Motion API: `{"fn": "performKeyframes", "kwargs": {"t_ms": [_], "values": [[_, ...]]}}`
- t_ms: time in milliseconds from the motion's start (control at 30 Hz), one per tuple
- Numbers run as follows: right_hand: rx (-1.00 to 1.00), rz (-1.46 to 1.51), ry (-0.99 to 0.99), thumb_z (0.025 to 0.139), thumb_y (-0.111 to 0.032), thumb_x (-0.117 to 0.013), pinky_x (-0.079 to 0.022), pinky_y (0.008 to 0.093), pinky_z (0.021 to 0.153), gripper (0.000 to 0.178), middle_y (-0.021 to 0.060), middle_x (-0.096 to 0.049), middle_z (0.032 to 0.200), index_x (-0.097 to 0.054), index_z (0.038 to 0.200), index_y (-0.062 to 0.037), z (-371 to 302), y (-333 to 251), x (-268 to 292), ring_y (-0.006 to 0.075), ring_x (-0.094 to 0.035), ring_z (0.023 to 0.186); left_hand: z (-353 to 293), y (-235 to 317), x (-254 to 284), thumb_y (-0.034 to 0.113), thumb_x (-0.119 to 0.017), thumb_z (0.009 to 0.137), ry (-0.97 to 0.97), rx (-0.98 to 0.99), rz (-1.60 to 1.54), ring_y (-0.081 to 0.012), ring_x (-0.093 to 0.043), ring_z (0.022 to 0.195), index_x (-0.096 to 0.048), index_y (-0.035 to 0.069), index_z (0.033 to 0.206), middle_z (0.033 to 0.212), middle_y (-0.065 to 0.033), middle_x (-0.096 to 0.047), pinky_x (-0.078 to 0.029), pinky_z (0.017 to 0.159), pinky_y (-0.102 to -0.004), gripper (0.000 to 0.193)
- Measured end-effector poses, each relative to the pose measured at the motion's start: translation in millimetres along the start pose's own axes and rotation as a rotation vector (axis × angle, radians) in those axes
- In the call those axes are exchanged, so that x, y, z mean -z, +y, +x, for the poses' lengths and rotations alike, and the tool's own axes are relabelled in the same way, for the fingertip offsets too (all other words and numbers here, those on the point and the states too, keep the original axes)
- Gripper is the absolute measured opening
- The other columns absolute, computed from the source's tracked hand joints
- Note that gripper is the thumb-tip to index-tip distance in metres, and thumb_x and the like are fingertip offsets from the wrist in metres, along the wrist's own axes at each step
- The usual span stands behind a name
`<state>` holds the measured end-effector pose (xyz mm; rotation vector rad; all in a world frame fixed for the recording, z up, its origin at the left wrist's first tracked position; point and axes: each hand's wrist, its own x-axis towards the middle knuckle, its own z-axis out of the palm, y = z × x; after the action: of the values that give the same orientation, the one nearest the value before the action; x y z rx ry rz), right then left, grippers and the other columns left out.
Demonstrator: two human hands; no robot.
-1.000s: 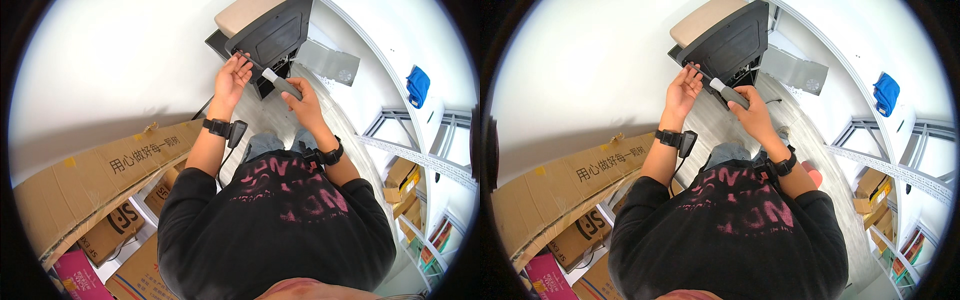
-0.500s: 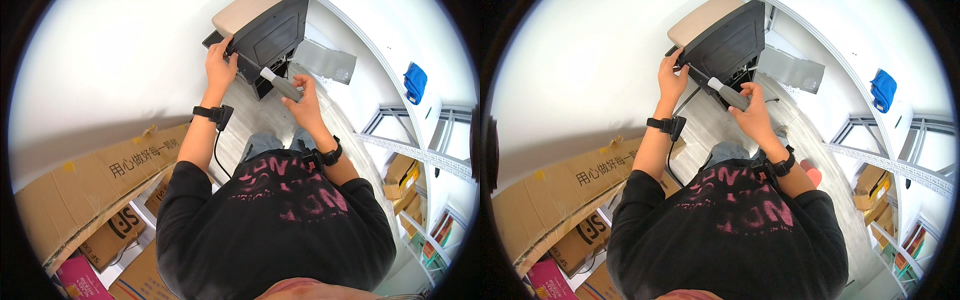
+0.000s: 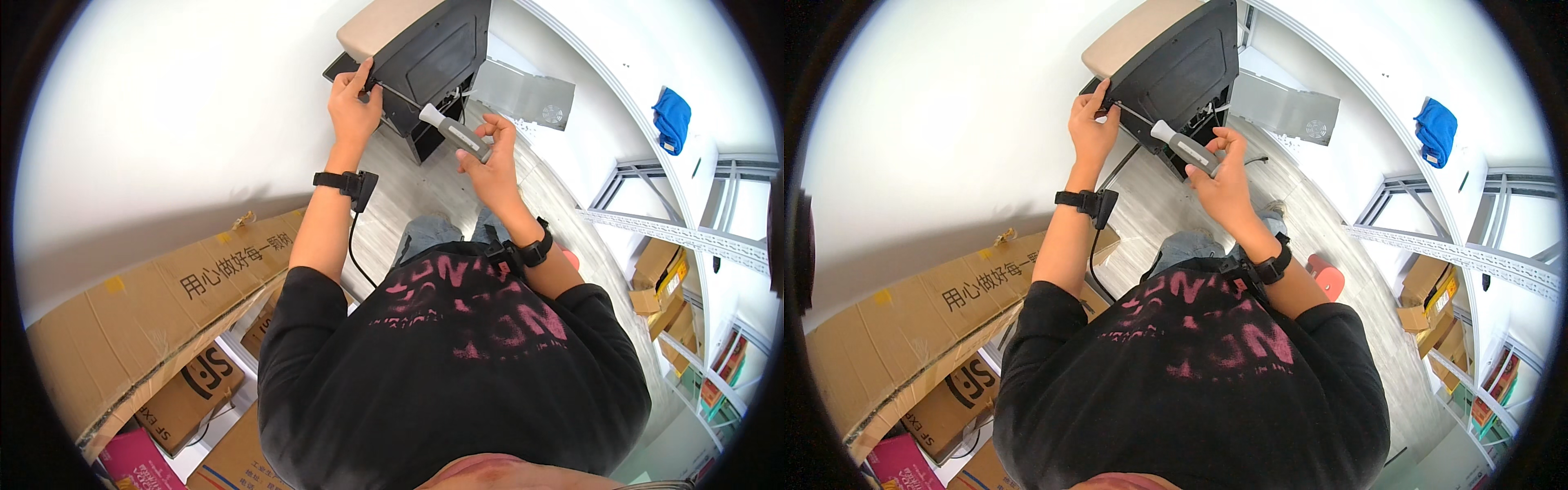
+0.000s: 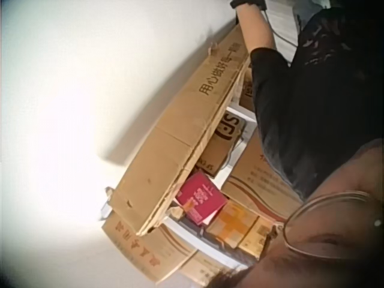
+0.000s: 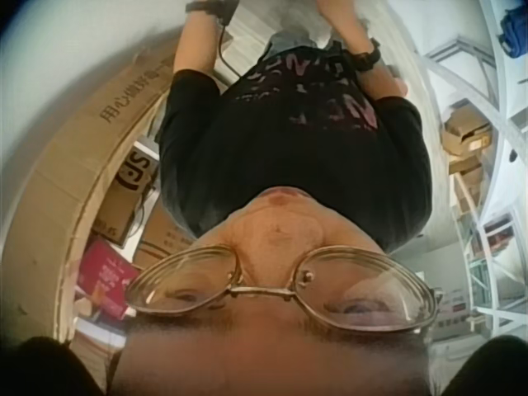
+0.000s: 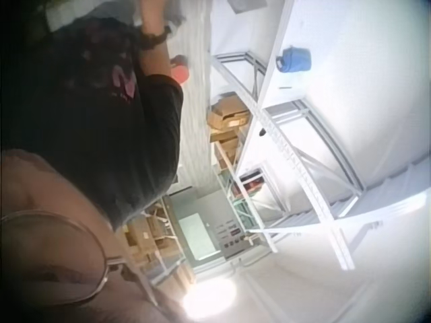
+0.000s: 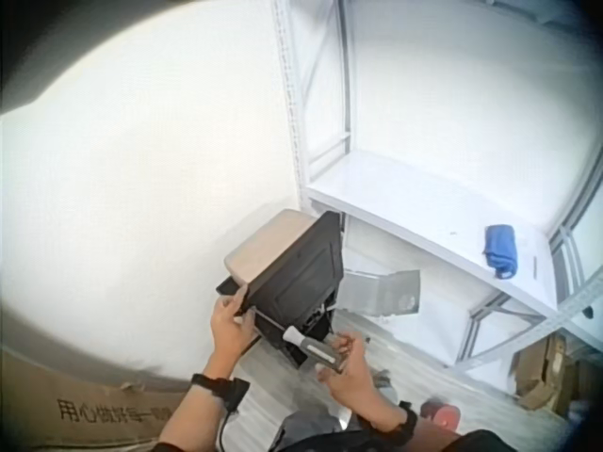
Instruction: The person uses a screwdriver to remove screws from a black electronic device, detaches a metal back panel, and then reattaches the panel by aligning it and inserting screws. The person handles the device, screws, and panel throughout the process.
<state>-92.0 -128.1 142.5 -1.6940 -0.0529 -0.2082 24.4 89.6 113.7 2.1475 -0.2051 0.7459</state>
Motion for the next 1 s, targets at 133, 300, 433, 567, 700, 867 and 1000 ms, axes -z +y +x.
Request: {"fn": "performKeyframes", "kwargs": {"t_ms": [133,300,433,567,700,867,1000], "values": [[-0.277,0.020,-0.125,0.088,-0.013,-0.061,-0.048,0.0261,0.056,0.050,0.0090,-0.045,0.103,-0.032,0.128,-0.0054,7,-5,10,0.0136,-0.056,0.070,-2,0,-1,-0.001,-0.068,0.070,0.010,0.021,-0.007,-0.0158,-0.056,0.070,-0.066,0.015,0.116,0.084,-0.0059,-0.057,-0.050,0.063,-0.0262,0.048],[-0.115,0.038,-0.022,0.092,-0.017,-0.058,-0.050,0.0237,0.053,0.045,0.0093,-0.044,0.105,-0.033,0.127,-0.0046,-3,1,-3,0.0115,-0.053,0.075,-2,2,-2,-0.001,-0.068,0.070,0.017,0.043,-0.004,-0.0153,-0.056,0.069,-0.066,0.015,0.116,0.084,-0.0052,-0.057,-0.050,0.063,-0.0261,0.048],[-0.162,0.081,0.025,0.090,-0.019,-0.060,-0.050,0.0288,0.058,0.045,0.0089,-0.049,0.102,-0.036,0.125,-0.0044,-6,-1,-2,0.0148,-0.058,0.067,-3,4,-1,-0.001,-0.068,0.070,0.014,0.018,0.008,-0.0153,-0.056,0.068,-0.066,0.016,0.116,0.084,-0.0052,-0.057,-0.050,0.063,-0.0263,0.048],[-0.353,0.135,-0.106,0.087,-0.012,-0.063,-0.050,0.0265,0.056,0.048,0.0109,-0.045,0.108,-0.034,0.125,-0.0044,2,3,6,0.0150,-0.057,0.072,-4,3,0,-0.001,-0.068,0.070,0.018,0.019,0.013,-0.0156,-0.056,0.069,-0.066,0.016,0.116,0.084,-0.0056,-0.058,-0.051,0.063,-0.0265,0.048],[-0.146,0.065,-0.002,0.091,-0.023,-0.060,-0.049,0.0249,0.052,0.048,0.0108,-0.045,0.107,-0.036,0.127,-0.0035,-7,10,-3,0.0117,-0.055,0.067,-5,5,-2,-0.001,-0.068,0.070,0.025,0.029,0.002,-0.0161,-0.057,0.070,-0.066,0.016,0.116,0.085,-0.0060,-0.058,-0.051,0.063,-0.0265,0.049],[-0.363,0.131,-0.027,0.092,-0.025,-0.060,-0.050,0.0264,0.054,0.050,0.0113,-0.045,0.104,-0.034,0.129,-0.0035,-1,-5,6,0.0126,-0.055,0.070,-6,3,-1,-0.001,-0.069,0.071,0.018,0.024,0.013,-0.0160,-0.057,0.071,-0.066,0.016,0.116,0.084,-0.0060,-0.057,-0.052,0.064,-0.0265,0.049],[-0.138,0.087,0.031,0.093,-0.028,-0.058,-0.049,0.0266,0.052,0.048,0.0137,-0.048,0.103,-0.035,0.127,-0.0028,-2,12,1,0.0136,-0.055,0.072,-6,6,-3,-0.001,-0.069,0.071,0.023,0.025,0.000,-0.0162,-0.057,0.071,-0.066,0.015,0.116,0.084,-0.0058,-0.057,-0.052,0.063,-0.0265,0.048]]}}
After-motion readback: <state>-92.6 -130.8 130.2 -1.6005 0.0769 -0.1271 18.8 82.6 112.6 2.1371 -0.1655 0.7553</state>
